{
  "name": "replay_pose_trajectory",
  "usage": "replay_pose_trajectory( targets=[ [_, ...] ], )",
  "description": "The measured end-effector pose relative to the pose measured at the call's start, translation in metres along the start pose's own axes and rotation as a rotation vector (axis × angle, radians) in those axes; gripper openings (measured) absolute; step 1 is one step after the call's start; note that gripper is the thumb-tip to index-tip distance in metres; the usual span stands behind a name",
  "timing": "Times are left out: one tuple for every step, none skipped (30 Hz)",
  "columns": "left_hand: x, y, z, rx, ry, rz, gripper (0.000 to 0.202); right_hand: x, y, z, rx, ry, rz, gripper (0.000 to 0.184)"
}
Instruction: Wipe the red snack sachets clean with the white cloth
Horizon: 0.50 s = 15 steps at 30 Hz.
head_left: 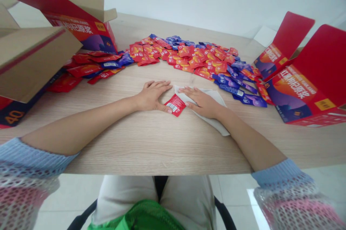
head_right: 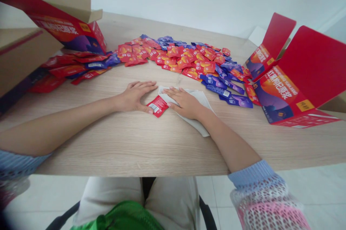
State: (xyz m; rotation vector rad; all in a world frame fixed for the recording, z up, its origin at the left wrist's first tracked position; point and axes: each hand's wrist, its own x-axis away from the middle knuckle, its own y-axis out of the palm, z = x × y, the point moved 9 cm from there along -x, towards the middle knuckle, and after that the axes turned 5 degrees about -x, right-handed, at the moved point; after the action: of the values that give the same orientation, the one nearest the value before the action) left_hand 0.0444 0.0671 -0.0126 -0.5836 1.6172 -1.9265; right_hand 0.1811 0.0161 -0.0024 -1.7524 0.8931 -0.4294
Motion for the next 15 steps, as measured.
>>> replay_pose_trajectory(
  targets=[
    [0.0,0.0,0.0,-0.004,-0.003,-0.001,0.104,0.001,0.0,0.002,0.008,0.008,0.007,0.056],
    [0.0,0.0,0.001,-0.009,-0.004,-0.001,0.105,0.001,0.0,0.003,0.016,0.014,0.013,0.057],
    [0.001,-0.001,0.001,-0.013,-0.004,-0.001,0.105,0.002,0.0,0.002,0.024,0.022,0.019,0.058],
    [0.001,-0.001,0.002,-0.016,-0.002,-0.001,0.105,0.002,0.0,0.001,0.032,0.031,0.026,0.059],
    [0.001,-0.001,0.002,-0.02,0.001,-0.001,0.104,0.003,0.001,-0.002,0.037,0.039,0.03,0.06],
    [0.002,-0.001,0.003,-0.022,0.005,-0.001,0.103,0.003,0.003,-0.007,0.041,0.039,0.032,0.059],
    [0.003,-0.001,0.003,-0.026,0.011,0.0,0.102,0.003,0.004,-0.015,0.042,0.027,0.029,0.057],
    [0.003,-0.002,0.003,-0.032,0.017,0.002,0.101,0.003,0.007,-0.024,0.038,-0.001,0.019,0.055],
    [0.004,-0.002,0.004,-0.039,0.024,0.002,0.101,0.004,0.01,-0.034,0.029,-0.039,0.002,0.053],
    [0.004,-0.002,0.004,-0.049,0.033,0.001,0.101,0.004,0.013,-0.044,0.016,-0.078,-0.015,0.052],
    [0.004,-0.001,0.005,-0.06,0.043,-0.001,0.101,0.004,0.015,-0.052,0.001,-0.109,-0.03,0.051],
    [0.004,-0.001,0.005,-0.071,0.051,-0.004,0.101,0.004,0.016,-0.058,-0.016,-0.128,-0.04,0.051],
    [0.004,0.0,0.005,-0.08,0.057,-0.007,0.101,0.004,0.017,-0.062,-0.033,-0.138,-0.044,0.051],
    [0.004,0.0,0.005,-0.087,0.061,-0.008,0.101,0.003,0.017,-0.063,-0.048,-0.143,-0.044,0.051],
    [0.004,0.001,0.005,-0.091,0.061,-0.008,0.101,0.003,0.016,-0.064,-0.059,-0.145,-0.04,0.051]
  ],
)
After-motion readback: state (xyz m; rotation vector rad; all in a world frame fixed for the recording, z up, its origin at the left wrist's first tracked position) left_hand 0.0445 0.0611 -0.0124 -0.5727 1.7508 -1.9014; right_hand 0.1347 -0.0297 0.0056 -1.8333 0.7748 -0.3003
